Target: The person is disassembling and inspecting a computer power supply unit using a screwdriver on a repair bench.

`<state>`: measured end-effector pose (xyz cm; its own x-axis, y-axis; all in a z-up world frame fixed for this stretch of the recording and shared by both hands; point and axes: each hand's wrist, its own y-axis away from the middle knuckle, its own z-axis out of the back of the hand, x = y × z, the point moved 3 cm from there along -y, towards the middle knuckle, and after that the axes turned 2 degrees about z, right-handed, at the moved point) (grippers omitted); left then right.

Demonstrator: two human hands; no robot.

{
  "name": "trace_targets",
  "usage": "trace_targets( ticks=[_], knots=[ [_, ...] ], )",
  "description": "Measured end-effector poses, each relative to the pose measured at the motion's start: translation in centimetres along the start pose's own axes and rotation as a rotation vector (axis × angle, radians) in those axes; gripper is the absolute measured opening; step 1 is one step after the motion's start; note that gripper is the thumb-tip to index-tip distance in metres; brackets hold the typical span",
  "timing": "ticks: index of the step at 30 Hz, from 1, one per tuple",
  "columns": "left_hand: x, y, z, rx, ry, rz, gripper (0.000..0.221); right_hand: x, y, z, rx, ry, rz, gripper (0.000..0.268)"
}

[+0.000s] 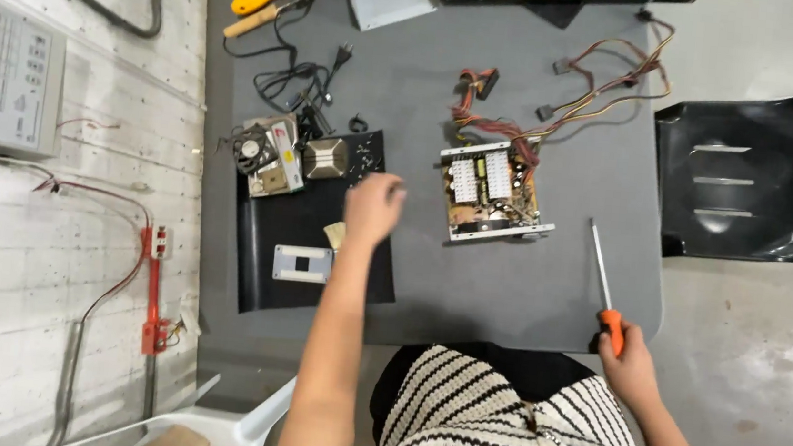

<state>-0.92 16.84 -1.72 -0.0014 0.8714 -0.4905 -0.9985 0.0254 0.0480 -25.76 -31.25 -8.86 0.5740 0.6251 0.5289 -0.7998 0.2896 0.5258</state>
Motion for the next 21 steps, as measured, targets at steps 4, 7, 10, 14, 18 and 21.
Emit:
trace_targets(
  ticks=[4, 7, 10, 14, 18, 21],
  knots=[
    [6.1, -0.5, 1.3, -0.152, -0.226, 0.102, 0.017, 1.8, -0.1, 1.3, 0.056, 0.082, -0.09, 0.052],
    [7.2, -1.7, 1.8, -0.159, -0.273, 0.12, 0.02, 4.8, 0.9, 2.6, 0.097, 0.091, -0.16, 0.049],
    [6.8, -3.4, 1.5, -0.198, -0.312, 0.022, 0.023, 6.0, 1.5, 2.9, 0.083, 0.052, -0.197, 0.047],
    [6.9, -5.6, -0.3, -0.127, -0.373, -0.047, 0.015, 6.3, 1.5, 2.7, 0.039, 0.097, -0.195, 0.045],
    [6.7, -6.0, -1.1, -0.126, -0.387, -0.103, 0.009, 3.3, 0.4, 1.3, -0.053, 0.185, -0.154, 0.048],
    [7.4, -6.3, -2.1, -0.076, -0.468, -0.115, 0.007, 5.3, 1.4, 1.6, -0.037, 0.191, -0.194, 0.047]
  ],
)
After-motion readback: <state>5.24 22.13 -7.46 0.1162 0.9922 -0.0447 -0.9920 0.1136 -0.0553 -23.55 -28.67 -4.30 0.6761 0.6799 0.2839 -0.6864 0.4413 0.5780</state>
